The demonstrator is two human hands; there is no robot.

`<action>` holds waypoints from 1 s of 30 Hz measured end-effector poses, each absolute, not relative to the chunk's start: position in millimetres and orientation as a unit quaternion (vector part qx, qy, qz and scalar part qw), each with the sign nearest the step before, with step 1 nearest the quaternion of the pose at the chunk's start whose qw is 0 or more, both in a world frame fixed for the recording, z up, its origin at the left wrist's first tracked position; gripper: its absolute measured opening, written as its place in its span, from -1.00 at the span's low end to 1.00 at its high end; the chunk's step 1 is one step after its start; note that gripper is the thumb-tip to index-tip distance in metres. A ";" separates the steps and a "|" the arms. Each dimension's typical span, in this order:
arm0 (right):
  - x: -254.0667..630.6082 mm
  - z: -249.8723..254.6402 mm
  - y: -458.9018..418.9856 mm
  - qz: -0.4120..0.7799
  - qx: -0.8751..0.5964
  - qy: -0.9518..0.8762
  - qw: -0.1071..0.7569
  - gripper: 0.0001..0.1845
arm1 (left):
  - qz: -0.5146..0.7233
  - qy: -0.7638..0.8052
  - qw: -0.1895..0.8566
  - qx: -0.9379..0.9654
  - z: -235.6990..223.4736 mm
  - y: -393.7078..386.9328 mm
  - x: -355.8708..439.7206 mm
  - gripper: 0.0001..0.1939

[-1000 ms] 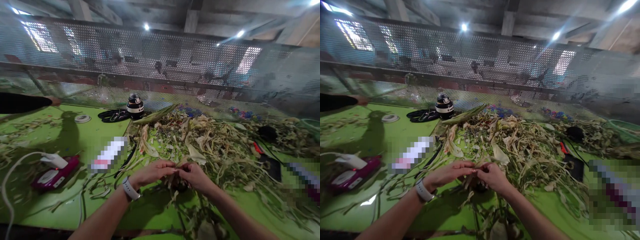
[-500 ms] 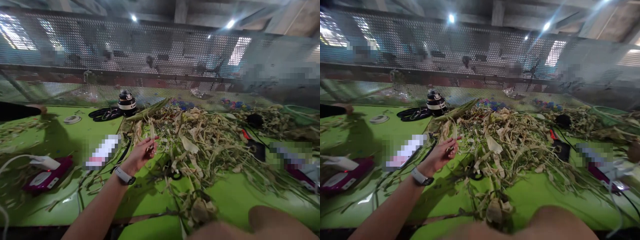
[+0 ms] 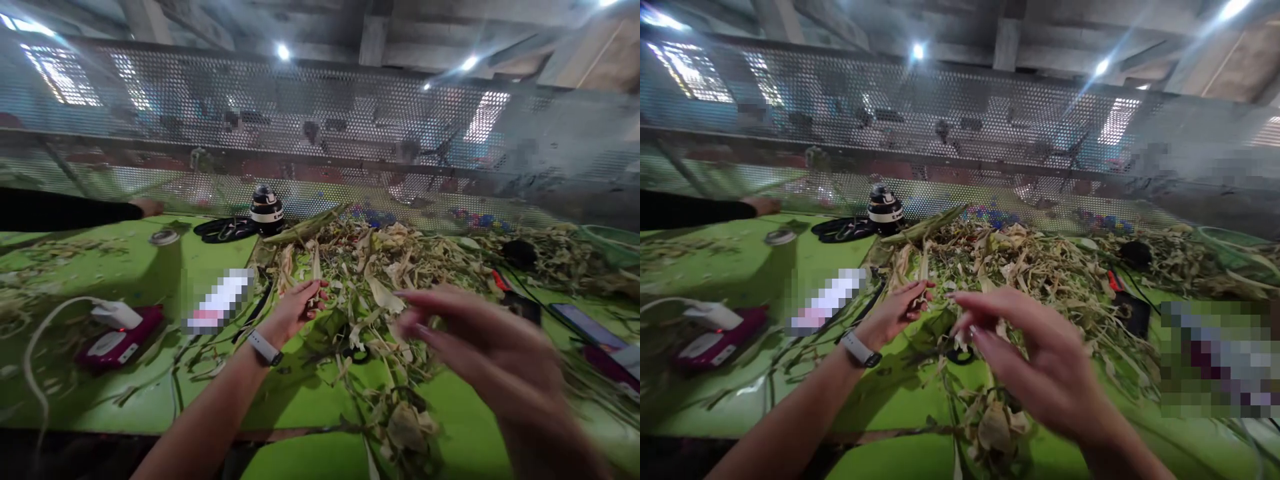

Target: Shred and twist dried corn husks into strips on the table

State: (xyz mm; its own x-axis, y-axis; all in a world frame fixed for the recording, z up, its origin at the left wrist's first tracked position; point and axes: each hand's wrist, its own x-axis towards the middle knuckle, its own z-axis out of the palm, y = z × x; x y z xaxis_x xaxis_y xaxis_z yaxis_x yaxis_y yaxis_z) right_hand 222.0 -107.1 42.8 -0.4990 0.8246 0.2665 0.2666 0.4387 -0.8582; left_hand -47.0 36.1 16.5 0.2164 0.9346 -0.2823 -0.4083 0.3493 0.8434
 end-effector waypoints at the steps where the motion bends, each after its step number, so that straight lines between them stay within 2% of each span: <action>1: 207.3 52.6 -74.1 0.334 -0.364 -0.808 0.322 -0.65 | 0.459 0.410 0.714 0.335 16.0 35.8 -46.9 -0.82; 5: 167.5 55.7 18.6 0.098 -0.401 -0.898 0.154 -0.77 | 0.427 0.411 0.716 0.369 14.1 34.9 -45.5 -0.74; 7: 164.4 43.2 31.5 0.054 -0.416 -0.905 0.065 -0.77 | 0.422 0.420 0.714 0.369 13.2 35.0 -44.0 -0.73; 9: 167.2 32.1 32.0 0.035 -0.420 -0.907 0.025 -0.78 | 0.417 0.427 0.713 0.369 12.6 35.1 -42.2 -0.73; 14: 175.1 32.7 31.6 0.057 -0.399 -0.913 0.056 -0.86 | 0.400 0.445 0.705 0.381 12.0 33.7 -38.3 -0.72; 20: 181.7 46.6 31.4 0.155 -0.401 -0.901 0.061 -0.59 | 0.387 0.446 0.699 0.404 11.1 28.7 -33.8 -0.74; 23: 178.8 50.2 27.4 0.189 -0.371 -0.905 0.085 -0.74 | 0.387 0.440 0.701 0.406 9.9 27.0 -32.3 -0.74; 30: 151.6 57.7 27.7 0.125 -0.407 -0.899 0.101 -0.80 | 0.356 0.392 0.724 0.442 6.3 22.1 -30.1 -0.70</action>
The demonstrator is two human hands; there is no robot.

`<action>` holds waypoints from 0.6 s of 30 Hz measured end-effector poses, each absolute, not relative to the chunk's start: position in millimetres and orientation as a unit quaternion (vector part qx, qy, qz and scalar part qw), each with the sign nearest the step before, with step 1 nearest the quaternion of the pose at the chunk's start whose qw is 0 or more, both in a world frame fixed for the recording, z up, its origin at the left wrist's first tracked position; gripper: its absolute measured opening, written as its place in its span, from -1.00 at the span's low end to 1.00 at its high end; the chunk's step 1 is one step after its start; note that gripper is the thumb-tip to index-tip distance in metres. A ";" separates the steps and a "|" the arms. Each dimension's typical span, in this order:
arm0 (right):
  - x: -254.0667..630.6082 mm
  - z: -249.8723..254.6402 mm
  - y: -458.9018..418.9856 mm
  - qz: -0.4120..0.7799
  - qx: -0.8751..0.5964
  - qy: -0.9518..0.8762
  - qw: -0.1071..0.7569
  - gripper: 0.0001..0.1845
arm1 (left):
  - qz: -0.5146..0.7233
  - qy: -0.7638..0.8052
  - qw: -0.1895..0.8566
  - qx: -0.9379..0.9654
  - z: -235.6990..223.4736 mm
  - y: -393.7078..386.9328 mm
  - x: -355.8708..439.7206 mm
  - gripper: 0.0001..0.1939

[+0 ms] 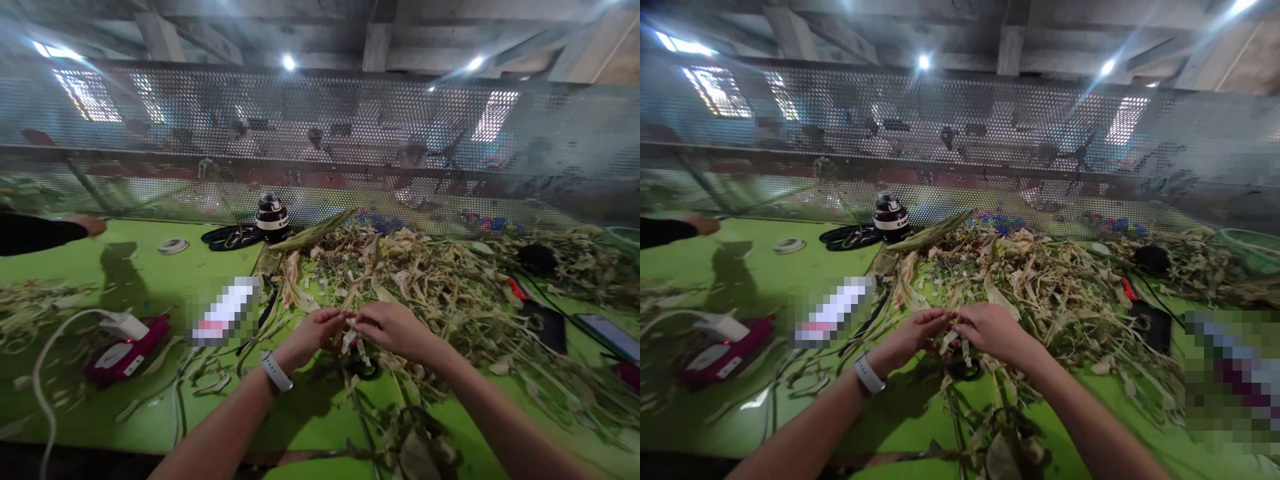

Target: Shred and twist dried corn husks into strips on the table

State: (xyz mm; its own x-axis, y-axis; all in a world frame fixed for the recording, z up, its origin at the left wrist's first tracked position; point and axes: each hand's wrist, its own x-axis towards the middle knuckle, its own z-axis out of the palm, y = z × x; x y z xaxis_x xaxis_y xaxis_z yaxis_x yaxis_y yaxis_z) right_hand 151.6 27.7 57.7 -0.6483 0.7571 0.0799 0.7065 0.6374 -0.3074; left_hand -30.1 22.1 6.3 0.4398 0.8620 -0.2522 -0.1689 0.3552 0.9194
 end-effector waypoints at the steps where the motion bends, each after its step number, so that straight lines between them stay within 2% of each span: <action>1: 148.0 58.2 29.0 0.113 -0.415 -0.897 0.106 -0.80 | 0.352 0.381 0.733 0.441 6.1 21.6 -30.0 -0.71; 10: 135.9 56.1 41.4 0.084 -0.405 -0.905 0.103 -0.84 | 0.363 0.372 0.776 0.356 11.0 25.6 -34.1 -0.88; 18: 137.6 49.6 42.7 0.073 -0.401 -0.908 0.098 -0.88 | 0.315 0.329 0.790 0.410 16.2 22.3 -38.3 -0.80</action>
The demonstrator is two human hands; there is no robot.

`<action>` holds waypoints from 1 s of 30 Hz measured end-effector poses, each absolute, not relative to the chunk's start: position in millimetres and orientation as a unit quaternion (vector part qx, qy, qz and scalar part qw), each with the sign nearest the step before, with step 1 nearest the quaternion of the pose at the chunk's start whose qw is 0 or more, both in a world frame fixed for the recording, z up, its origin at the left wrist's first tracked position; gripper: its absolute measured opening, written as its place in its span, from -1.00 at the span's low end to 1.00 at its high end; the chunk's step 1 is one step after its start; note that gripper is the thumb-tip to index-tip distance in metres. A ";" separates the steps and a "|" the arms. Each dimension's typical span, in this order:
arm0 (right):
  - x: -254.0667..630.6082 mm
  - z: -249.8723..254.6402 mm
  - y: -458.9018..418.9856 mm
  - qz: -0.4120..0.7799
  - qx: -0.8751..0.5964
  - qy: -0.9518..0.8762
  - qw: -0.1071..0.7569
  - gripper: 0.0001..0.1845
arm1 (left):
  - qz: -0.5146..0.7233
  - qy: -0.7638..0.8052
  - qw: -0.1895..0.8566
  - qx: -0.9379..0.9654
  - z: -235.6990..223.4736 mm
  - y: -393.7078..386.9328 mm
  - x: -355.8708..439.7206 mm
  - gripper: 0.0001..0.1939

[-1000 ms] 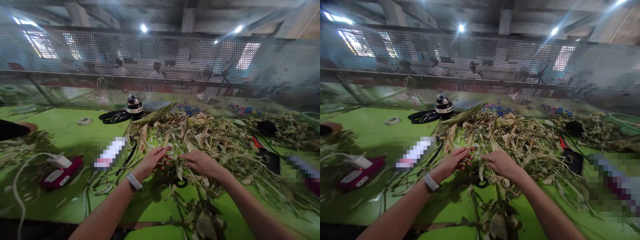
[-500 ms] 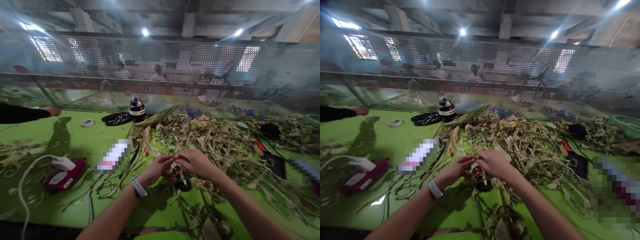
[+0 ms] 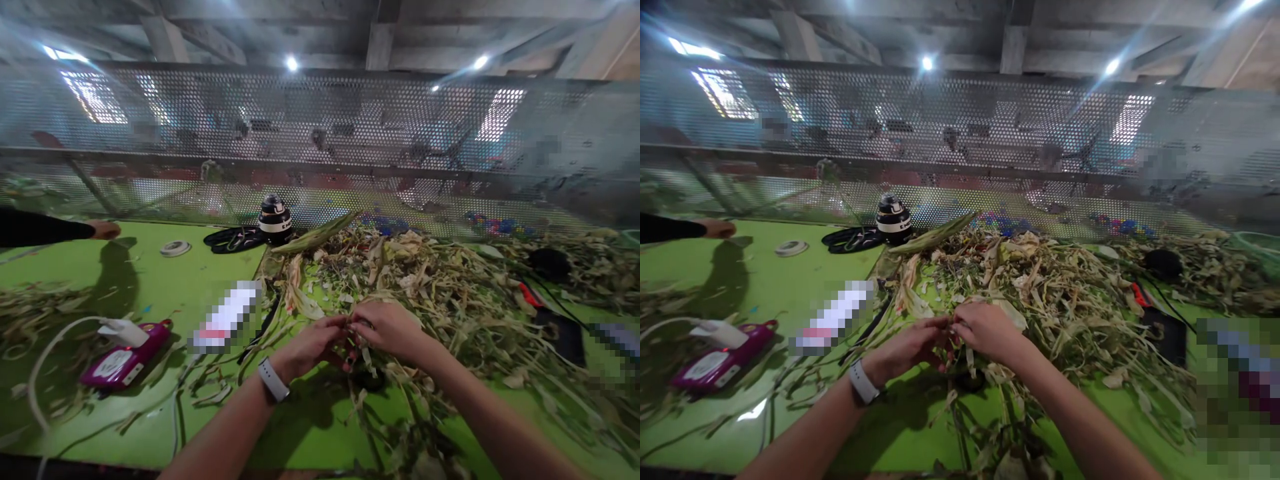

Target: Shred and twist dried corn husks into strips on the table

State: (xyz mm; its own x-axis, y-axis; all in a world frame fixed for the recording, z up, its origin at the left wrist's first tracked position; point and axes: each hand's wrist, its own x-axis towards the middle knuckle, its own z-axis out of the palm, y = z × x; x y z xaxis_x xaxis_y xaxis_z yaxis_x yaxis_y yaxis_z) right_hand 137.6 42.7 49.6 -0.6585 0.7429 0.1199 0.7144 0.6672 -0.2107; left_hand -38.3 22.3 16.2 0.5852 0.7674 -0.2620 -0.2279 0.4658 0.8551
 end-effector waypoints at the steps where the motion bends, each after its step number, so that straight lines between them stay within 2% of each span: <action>1: 137.1 48.9 42.6 0.071 -0.399 -0.909 0.100 -0.89 | 0.308 0.342 0.783 0.419 16.4 21.1 -37.6 -0.80; 6: 141.1 49.7 48.5 0.086 -0.380 -0.906 0.166 -0.90 | 0.295 0.392 0.776 0.397 14.4 20.5 -35.2 -0.83; 9: 152.6 54.8 57.4 0.025 -0.425 -0.856 0.294 -0.82 | 0.328 0.365 0.823 0.287 13.1 29.4 -39.3 -0.81; 11: 160.8 59.1 62.6 -0.018 -0.486 -0.781 0.392 -0.76 | 0.406 0.344 0.826 0.188 13.0 37.7 -44.2 -0.79; 12: 163.7 60.6 64.3 -0.022 -0.515 -0.751 0.413 -0.74 | 0.453 0.339 0.810 0.151 13.1 41.5 -46.6 -0.78; 14: 165.5 60.3 65.3 0.015 -0.564 -0.743 0.360 -0.69 | 0.521 0.337 0.776 0.116 13.1 47.1 -50.0 -0.77; 17: 157.8 48.1 61.9 0.100 -0.587 -0.793 0.130 -0.64 | 0.547 0.352 0.749 0.126 12.1 48.5 -48.9 -0.80; 18: 153.6 41.5 60.1 0.114 -0.588 -0.797 0.074 -0.63 | 0.552 0.361 0.740 0.135 11.7 47.5 -47.2 -0.81; 20: 145.4 27.6 57.0 0.120 -0.592 -0.797 0.018 -0.63 | 0.556 0.376 0.726 0.152 10.9 44.4 -43.2 -0.82; 25: 138.7 12.7 55.6 0.136 -0.583 -0.799 0.043 -0.87 | 0.527 0.390 0.731 0.190 11.7 37.9 -36.9 -0.88; 30: 144.7 23.4 61.6 0.186 -0.567 -0.792 0.126 -0.84 | 0.524 0.406 0.719 0.210 13.7 37.6 -35.3 -0.85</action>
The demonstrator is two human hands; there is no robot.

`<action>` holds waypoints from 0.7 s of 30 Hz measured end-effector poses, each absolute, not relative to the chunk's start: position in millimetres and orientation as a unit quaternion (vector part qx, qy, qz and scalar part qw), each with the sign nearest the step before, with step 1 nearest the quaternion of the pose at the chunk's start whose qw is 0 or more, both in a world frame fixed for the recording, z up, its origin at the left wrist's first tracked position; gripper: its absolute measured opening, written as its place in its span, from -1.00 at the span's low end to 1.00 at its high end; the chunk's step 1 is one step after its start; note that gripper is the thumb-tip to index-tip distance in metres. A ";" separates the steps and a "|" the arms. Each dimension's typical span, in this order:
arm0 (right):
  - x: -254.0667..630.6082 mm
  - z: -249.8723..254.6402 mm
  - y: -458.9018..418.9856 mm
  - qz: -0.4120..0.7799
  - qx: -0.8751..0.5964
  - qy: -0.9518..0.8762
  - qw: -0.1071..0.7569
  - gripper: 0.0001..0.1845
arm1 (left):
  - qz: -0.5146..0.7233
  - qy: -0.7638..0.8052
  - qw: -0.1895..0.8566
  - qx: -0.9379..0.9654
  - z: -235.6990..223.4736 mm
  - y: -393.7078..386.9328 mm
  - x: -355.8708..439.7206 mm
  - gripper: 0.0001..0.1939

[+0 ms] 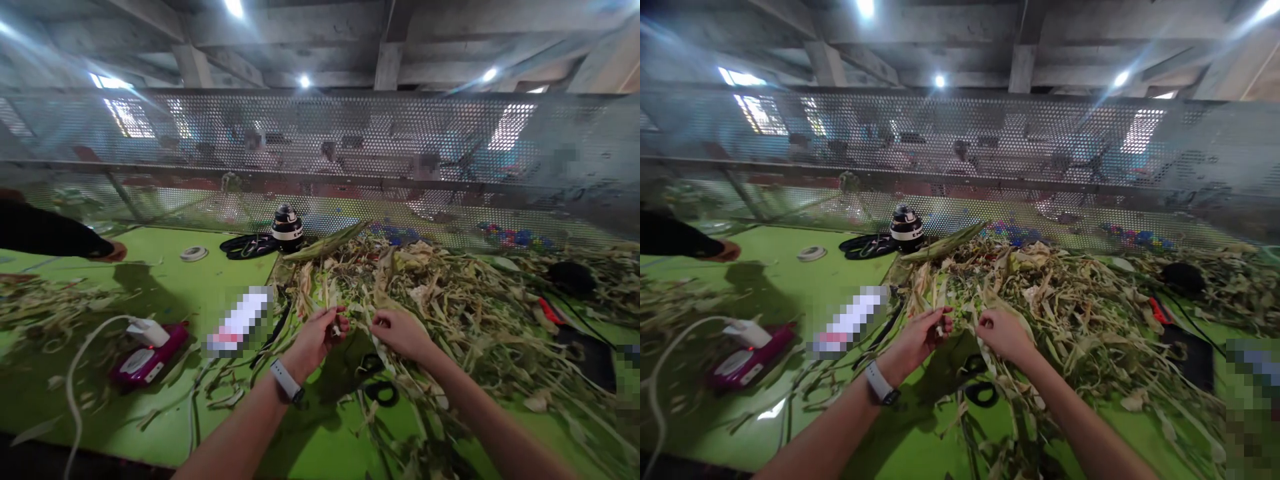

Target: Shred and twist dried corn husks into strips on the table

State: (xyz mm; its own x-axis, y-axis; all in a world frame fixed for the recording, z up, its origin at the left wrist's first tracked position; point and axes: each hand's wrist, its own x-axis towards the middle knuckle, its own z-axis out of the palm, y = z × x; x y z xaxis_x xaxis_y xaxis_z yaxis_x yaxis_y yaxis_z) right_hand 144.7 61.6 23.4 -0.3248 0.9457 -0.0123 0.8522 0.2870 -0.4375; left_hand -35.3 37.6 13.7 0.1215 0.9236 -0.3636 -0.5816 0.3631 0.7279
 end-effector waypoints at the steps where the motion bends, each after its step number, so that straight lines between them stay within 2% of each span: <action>1: 145.5 25.8 62.4 0.233 -0.562 -0.777 0.163 -0.84 | 0.526 0.407 0.717 0.209 14.0 37.8 -35.1 -0.85; 5: 144.7 34.8 60.3 0.516 -0.499 -0.619 0.319 -0.78 | 0.533 0.408 0.711 0.207 13.4 37.3 -33.9 -0.88; 8: 139.7 39.4 53.7 0.605 -0.457 -0.541 0.364 -0.74 | 0.514 0.391 0.728 0.231 10.8 34.5 -32.3 -0.93; 10: 136.1 40.2 49.3 0.557 -0.468 -0.590 0.351 -0.76 | 0.499 0.385 0.735 0.250 9.0 32.6 -31.4 -0.93; 14: 135.3 39.5 45.8 0.287 -0.500 -0.754 0.315 -0.79 | 0.487 0.393 0.730 0.273 6.6 31.5 -30.9 -0.90; 15: 136.5 39.6 46.2 0.269 -0.495 -0.766 0.309 -0.78 | 0.488 0.394 0.729 0.275 6.1 31.9 -31.1 -0.90; 18: 140.2 42.2 48.2 0.316 -0.486 -0.753 0.311 -0.74 | 0.511 0.407 0.697 0.296 5.0 34.2 -31.7 -0.89; 21: 140.2 48.7 48.0 0.354 -0.494 -0.709 0.358 -0.72 | 0.568 0.447 0.592 0.356 6.2 35.7 -32.3 -0.89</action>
State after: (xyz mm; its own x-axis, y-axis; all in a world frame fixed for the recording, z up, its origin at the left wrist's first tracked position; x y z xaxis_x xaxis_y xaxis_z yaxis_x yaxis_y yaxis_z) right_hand 140.2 48.0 48.7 -0.2555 0.9537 0.1587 0.4466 0.2620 -0.8555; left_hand -32.3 35.7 6.2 -0.0457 0.9912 -0.1241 -0.3548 0.1001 0.9296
